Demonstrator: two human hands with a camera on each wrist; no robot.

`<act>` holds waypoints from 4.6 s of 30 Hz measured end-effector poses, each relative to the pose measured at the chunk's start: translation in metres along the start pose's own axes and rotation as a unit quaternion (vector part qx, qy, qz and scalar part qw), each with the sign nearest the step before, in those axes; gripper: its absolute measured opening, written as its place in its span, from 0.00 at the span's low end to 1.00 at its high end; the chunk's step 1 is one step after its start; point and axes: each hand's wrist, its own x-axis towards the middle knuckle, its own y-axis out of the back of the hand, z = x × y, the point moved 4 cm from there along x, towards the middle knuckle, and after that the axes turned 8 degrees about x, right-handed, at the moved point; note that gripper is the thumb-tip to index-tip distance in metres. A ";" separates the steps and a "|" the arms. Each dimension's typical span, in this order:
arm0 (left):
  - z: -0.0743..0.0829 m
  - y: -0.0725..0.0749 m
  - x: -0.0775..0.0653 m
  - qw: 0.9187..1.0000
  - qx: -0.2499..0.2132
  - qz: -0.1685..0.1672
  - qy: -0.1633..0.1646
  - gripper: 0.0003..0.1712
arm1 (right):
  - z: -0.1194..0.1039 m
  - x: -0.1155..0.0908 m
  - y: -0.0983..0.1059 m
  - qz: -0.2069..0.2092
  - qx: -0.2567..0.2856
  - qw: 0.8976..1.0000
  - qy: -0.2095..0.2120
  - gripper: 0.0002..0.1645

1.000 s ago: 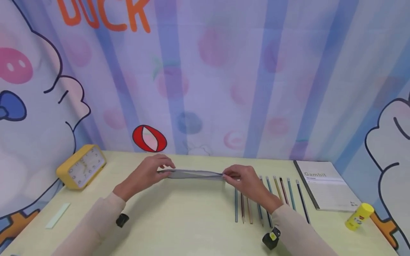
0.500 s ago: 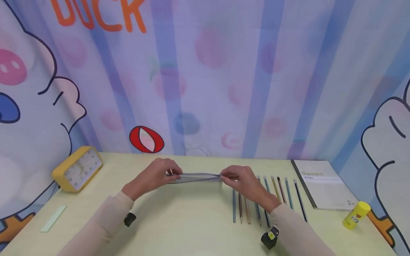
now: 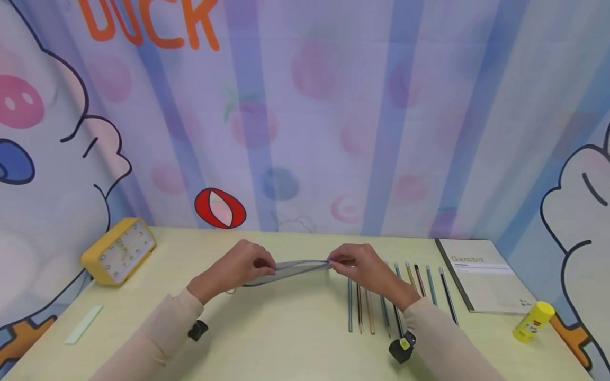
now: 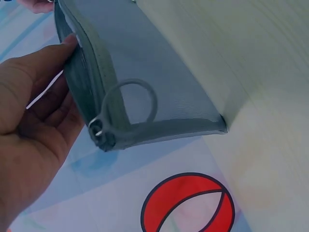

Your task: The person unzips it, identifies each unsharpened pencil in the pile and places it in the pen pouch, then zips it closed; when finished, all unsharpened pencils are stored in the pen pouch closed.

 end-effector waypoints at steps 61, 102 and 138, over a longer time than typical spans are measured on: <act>-0.028 0.000 -0.007 0.958 -0.153 0.045 0.237 0.04 | 0.057 -0.141 0.112 0.060 0.007 0.934 -0.351 0.40; -0.029 -0.001 -0.010 0.959 -0.161 0.057 0.228 0.04 | 0.064 -0.123 0.088 0.005 -0.225 0.918 -0.327 0.11; -0.028 0.000 -0.007 0.959 -0.173 0.046 0.219 0.04 | -0.035 -0.047 0.015 -0.064 0.442 0.839 -0.309 0.38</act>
